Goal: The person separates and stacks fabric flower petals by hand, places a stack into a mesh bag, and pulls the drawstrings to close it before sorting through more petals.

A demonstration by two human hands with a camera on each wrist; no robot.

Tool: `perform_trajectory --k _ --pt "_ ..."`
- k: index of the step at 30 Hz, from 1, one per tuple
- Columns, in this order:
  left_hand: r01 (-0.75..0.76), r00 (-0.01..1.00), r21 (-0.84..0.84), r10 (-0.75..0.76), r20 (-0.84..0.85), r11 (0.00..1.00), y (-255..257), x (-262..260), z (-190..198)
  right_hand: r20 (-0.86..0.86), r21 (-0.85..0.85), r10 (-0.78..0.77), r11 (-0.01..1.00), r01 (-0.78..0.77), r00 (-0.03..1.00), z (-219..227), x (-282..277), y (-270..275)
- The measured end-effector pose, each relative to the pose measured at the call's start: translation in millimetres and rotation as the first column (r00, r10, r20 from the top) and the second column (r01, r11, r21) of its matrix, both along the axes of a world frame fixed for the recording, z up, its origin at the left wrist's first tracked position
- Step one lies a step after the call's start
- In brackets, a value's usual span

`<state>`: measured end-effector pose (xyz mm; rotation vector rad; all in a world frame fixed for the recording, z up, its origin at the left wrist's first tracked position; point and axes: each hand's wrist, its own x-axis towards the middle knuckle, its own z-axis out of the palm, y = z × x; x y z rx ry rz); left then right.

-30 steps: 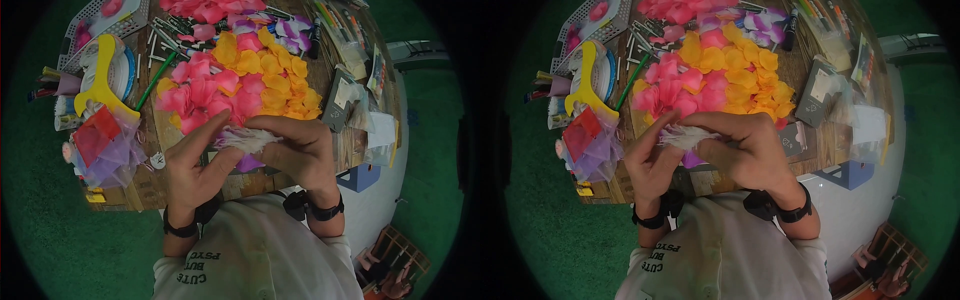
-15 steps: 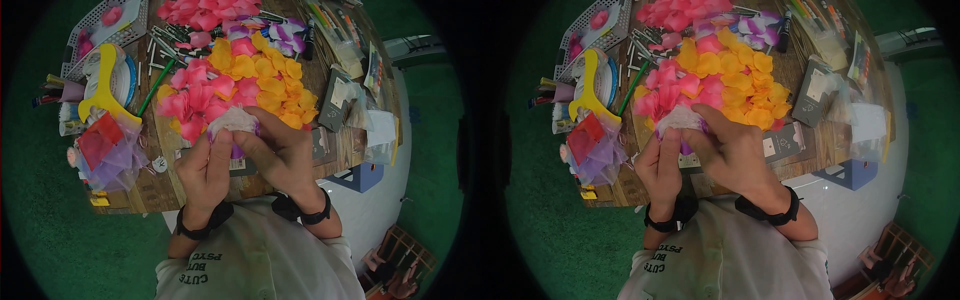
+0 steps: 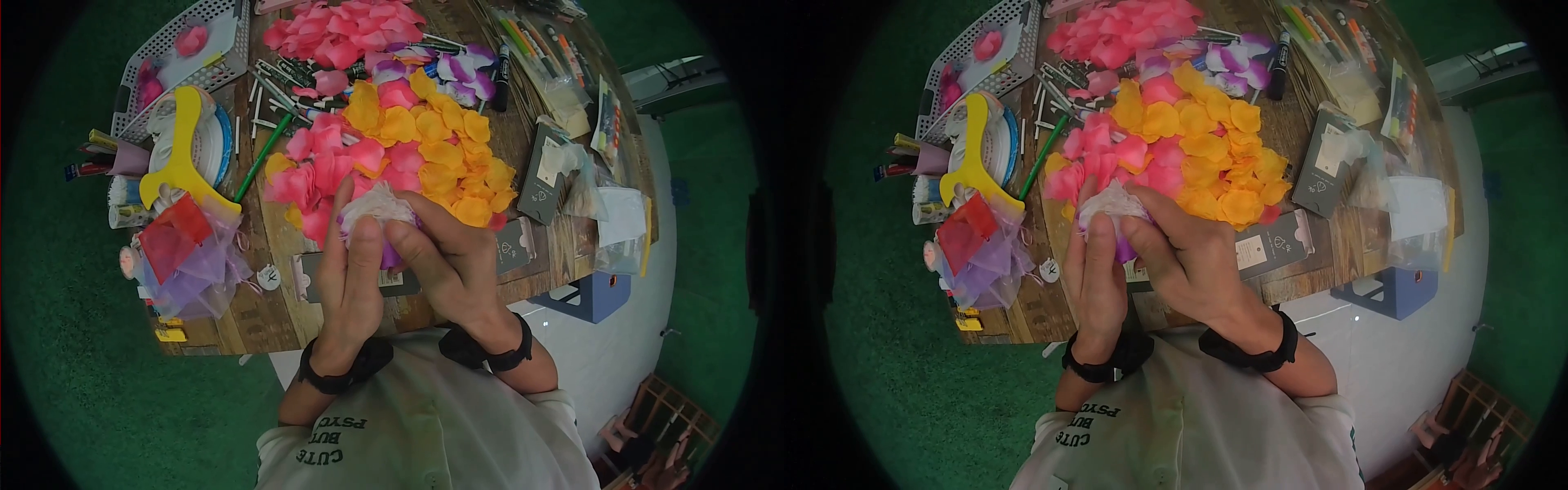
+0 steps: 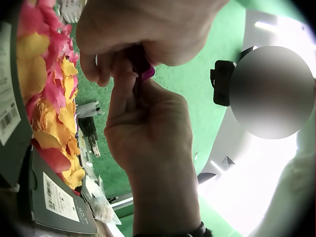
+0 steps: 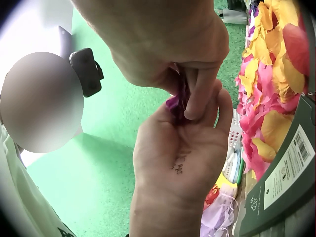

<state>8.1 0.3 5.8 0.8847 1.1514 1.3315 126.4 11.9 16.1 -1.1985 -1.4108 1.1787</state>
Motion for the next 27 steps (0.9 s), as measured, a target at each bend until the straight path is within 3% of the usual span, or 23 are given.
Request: perform_trajectory --k 3,5,9,11,15,17,18,20,24,26,27 --pt "0.039 0.997 0.037 -0.036 -0.07 0.999 1.8 -1.5 -3.5 -0.004 -0.042 0.001 0.999 -0.001 1.0 1.6 0.5 0.2" --pt "0.109 0.97 -0.029 -0.113 -0.213 0.994 2.7 -2.9 0.3 -0.064 -0.11 -0.016 0.994 0.009 0.998 1.5 1.2 -0.5" --pt "0.161 0.941 0.001 -0.153 -0.301 0.987 4.3 -5.8 -3.5 -0.074 -0.033 -0.046 0.998 0.044 0.996 4.8 6.3 1.3" --pt "0.095 0.977 0.087 -0.076 -0.2 0.992 5.0 -2.8 1.5 -0.136 -0.191 -0.048 0.981 0.021 0.99 10.0 12.2 2.8" --pt "-0.047 0.985 0.139 0.069 -0.156 0.989 6.7 -4.4 1.7 -0.174 -0.241 -0.051 0.971 0.008 0.983 6.8 17.6 7.0" --pt "0.116 0.91 0.152 -0.044 -0.412 0.982 3.6 -18.1 -2.6 -0.174 -0.221 -0.037 0.975 -0.002 0.984 6.3 17.9 7.1" --pt "0.118 0.91 0.151 -0.046 -0.412 0.981 2.8 -15.4 -2.0 -0.175 -0.222 -0.04 0.975 0.0 0.984 6.0 18.0 7.0" --pt "-0.03 0.957 0.171 0.078 -0.28 0.985 2.4 -7.8 -0.2 -0.211 -0.229 -0.035 0.973 -0.014 0.977 5.9 18.2 7.7" --pt "-0.015 0.995 0.08 0.023 -0.098 0.997 2.6 -9.1 -8.0 -0.163 -0.203 -0.022 0.979 -0.012 0.986 8.6 23.1 7.6" --pt "0.051 0.962 -0.03 -0.041 0.271 0.998 5.1 -10.1 -2.4 -0.086 -0.161 0.024 0.986 -0.038 0.996 7.4 24.9 8.0" --pt "0.163 0.887 0.025 -0.158 0.434 0.986 5.9 -10.3 1.2 -0.053 -0.095 0.011 0.995 -0.016 0.999 4.7 23.4 8.3"
